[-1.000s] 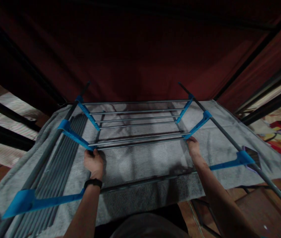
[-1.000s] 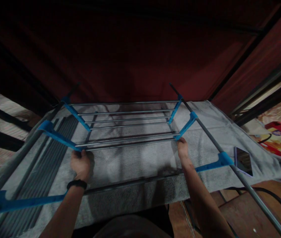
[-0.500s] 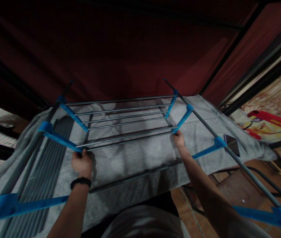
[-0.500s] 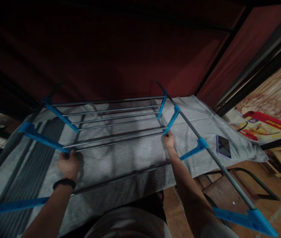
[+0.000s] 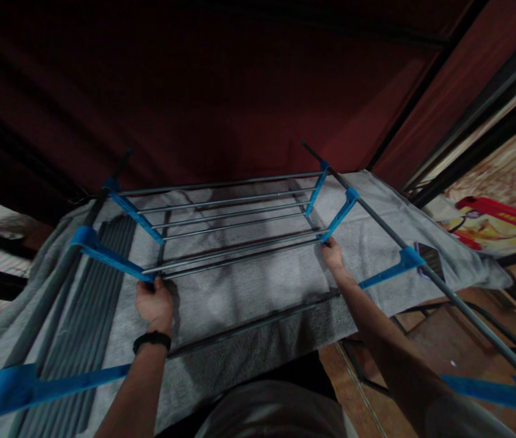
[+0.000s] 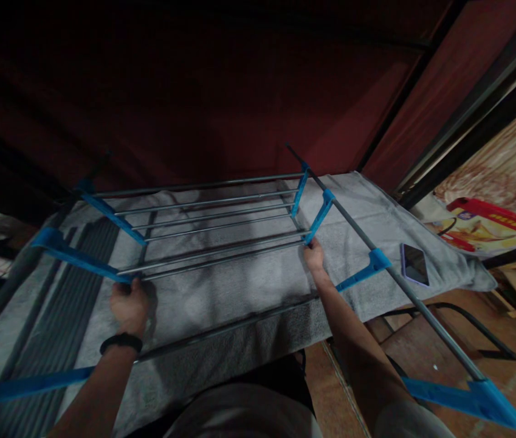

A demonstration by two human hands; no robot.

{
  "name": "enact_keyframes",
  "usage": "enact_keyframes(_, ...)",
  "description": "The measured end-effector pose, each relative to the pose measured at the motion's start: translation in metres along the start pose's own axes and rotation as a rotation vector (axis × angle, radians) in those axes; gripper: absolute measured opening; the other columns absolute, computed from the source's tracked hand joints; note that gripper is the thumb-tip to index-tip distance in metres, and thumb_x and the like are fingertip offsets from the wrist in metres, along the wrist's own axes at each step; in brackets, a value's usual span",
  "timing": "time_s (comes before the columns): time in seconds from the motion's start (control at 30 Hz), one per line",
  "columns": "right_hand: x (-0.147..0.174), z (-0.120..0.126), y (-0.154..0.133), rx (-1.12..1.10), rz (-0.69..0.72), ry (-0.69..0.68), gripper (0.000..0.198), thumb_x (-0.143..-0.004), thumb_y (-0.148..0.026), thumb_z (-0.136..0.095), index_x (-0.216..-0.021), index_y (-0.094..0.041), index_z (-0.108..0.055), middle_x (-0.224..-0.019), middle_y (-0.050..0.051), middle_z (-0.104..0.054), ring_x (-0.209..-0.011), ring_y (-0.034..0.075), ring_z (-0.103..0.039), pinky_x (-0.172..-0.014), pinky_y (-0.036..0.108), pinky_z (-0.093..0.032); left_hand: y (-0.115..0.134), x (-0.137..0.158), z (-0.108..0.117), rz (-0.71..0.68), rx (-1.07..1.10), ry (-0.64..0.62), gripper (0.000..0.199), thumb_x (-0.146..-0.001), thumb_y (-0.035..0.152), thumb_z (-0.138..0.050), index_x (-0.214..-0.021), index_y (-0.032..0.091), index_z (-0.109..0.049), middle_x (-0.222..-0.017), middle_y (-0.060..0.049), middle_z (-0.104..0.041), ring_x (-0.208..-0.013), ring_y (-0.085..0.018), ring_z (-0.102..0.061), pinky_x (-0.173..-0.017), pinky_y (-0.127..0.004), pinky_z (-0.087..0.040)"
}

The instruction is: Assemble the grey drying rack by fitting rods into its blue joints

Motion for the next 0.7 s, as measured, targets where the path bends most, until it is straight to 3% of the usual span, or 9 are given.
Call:
enact_keyframes(0.17, -0.01, 0.005, -0.003, -0.058, -0.078, 0.018, 0.025, -0.061, -0.03, -0.059, -0.084, -0.021, -0.064, -0.077, -0.001, -0.069, -0.079, 0.02, -0.061, -0.079, 0.032, -0.05, 0.001, -0.003, -0.001, 0.037, 0.202, -0.032, 0.015, -0.081, 0.027, -0.061, -0.094, 0.02, -0.059, -0.094, -0.01, -0.069, -0.094, -0.028, -0.067, -0.09, -0.042, -0.053)
enact_keyframes(0.33, -0.018, 0.005, -0.002, -0.113, -0.133, 0.025, 0.03, -0.057, -0.034, -0.06, -0.083, -0.021, -0.063, -0.07, -0.005, -0.065, -0.07, 0.017, -0.057, -0.071, 0.029, -0.048, 0.007, -0.015, 0.004, 0.045, 0.544, -0.059, 0.038, -0.07, 0.012, -0.053, -0.106, 0.018, -0.064, -0.105, -0.008, -0.071, -0.096, -0.021, -0.068, -0.09, -0.035, -0.054)
enact_keyframes(0.53, -0.017, 0.006, 0.006, -0.083, -0.175, -0.002, 0.03, -0.057, -0.034, -0.058, -0.082, -0.02, -0.067, -0.063, -0.005, -0.062, -0.064, 0.017, -0.054, -0.064, 0.028, -0.045, 0.015, -0.026, 0.01, 0.015, 0.655, -0.01, 0.054, -0.072, 0.017, -0.053, -0.125, 0.02, -0.062, -0.125, -0.011, -0.071, -0.116, -0.023, -0.067, -0.097, -0.036, -0.055)
enact_keyframes(0.7, -0.009, 0.004, 0.0, -0.028, -0.14, 0.05, 0.029, -0.058, -0.031, -0.06, -0.083, -0.02, -0.068, -0.068, -0.003, -0.063, -0.067, 0.018, -0.053, -0.067, 0.03, -0.044, 0.022, -0.022, 0.006, -0.068, 0.555, -0.054, 0.051, -0.075, 0.019, -0.053, -0.125, 0.021, -0.064, -0.125, -0.012, -0.072, -0.122, -0.024, -0.065, -0.102, -0.036, -0.053)
Point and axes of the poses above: each hand's wrist, its own x-axis away from the middle knuckle, its own z-axis out of the back of the hand, y = z × x, the point moved 2 cm from there along -x, towards the middle knuckle
